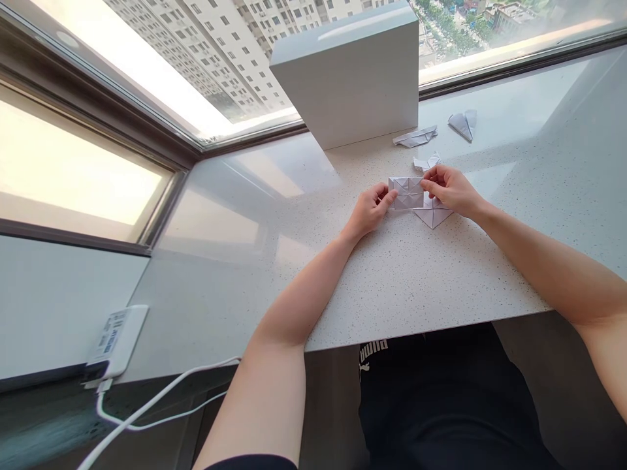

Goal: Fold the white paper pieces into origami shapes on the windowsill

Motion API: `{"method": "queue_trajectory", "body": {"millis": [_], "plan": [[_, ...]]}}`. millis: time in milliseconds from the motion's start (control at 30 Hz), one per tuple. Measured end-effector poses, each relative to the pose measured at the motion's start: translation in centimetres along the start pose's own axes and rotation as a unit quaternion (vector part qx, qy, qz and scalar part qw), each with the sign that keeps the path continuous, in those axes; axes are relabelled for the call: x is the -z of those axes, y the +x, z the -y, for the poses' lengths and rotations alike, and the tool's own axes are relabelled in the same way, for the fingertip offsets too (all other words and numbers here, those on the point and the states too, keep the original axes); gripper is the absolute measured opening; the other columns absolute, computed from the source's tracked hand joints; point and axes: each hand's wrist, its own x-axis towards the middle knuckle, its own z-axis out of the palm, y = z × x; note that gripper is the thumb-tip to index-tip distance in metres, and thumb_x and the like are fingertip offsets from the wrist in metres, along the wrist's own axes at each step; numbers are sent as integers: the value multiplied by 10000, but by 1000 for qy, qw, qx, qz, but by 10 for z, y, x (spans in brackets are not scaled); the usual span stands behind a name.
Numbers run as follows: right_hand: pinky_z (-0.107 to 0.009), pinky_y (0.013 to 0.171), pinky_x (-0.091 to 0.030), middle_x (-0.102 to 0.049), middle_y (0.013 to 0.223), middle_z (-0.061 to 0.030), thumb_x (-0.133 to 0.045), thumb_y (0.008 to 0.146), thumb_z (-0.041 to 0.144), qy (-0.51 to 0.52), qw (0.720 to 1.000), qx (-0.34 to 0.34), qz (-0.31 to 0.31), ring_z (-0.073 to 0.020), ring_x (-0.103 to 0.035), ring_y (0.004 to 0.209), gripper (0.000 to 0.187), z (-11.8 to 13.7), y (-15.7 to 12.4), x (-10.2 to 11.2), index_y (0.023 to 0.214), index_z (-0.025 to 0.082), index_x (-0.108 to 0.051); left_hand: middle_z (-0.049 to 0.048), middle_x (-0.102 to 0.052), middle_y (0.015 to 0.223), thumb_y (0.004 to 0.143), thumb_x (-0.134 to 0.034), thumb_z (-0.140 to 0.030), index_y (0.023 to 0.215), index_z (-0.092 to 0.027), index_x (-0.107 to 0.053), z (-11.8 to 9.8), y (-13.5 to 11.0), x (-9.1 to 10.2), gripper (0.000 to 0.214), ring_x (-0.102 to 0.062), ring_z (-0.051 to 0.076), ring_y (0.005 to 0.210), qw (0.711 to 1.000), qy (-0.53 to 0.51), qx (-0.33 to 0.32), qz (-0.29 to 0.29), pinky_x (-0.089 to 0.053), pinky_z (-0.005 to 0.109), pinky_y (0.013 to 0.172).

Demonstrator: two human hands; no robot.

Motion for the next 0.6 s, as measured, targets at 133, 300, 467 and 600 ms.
{"method": "queue_trajectory", "body": {"millis": [133,300,467,600], "plan": [[-464,875,-650,-881,1160,-109,-910,1089,526,-104,994,34,15,-280,-765,952,276,8,-3,10,1142,265,-837,55,-768,895,1102,-685,-1023,1039,-244,-813,4,0,0,792,-633,195,765,1000,7,3,-9,-495,348,695],[-603,1063,-660,-895,1386,-162,-897,1052,596,-252,960,37,120,-386,-802,1126,428,22,-5,40,1349,288,-912,54,-758,879,1114,-707,-993,1021,-253,-806,14,-1,-2,752,-643,197,760,999,-10,17,-44,-525,355,701],[-581,1081,-643,-832,1482,-157,-987,905,654,-355,912,-11,205,-427,-815,1203,662,29,-4,55,1466,309,-916,49,-724,863,1121,-732,-963,989,-254,-790,19,-1,-4,723,-630,195,755,997,-23,25,-65,-548,359,720],[-537,1048,-626,-807,1476,-147,-1008,859,648,-374,903,-18,209,-415,-797,1221,688,27,-3,55,1451,319,-884,54,-724,882,1128,-740,-940,987,-257,-778,19,-1,-3,699,-638,202,775,997,-23,32,-64,-547,360,734]]}}
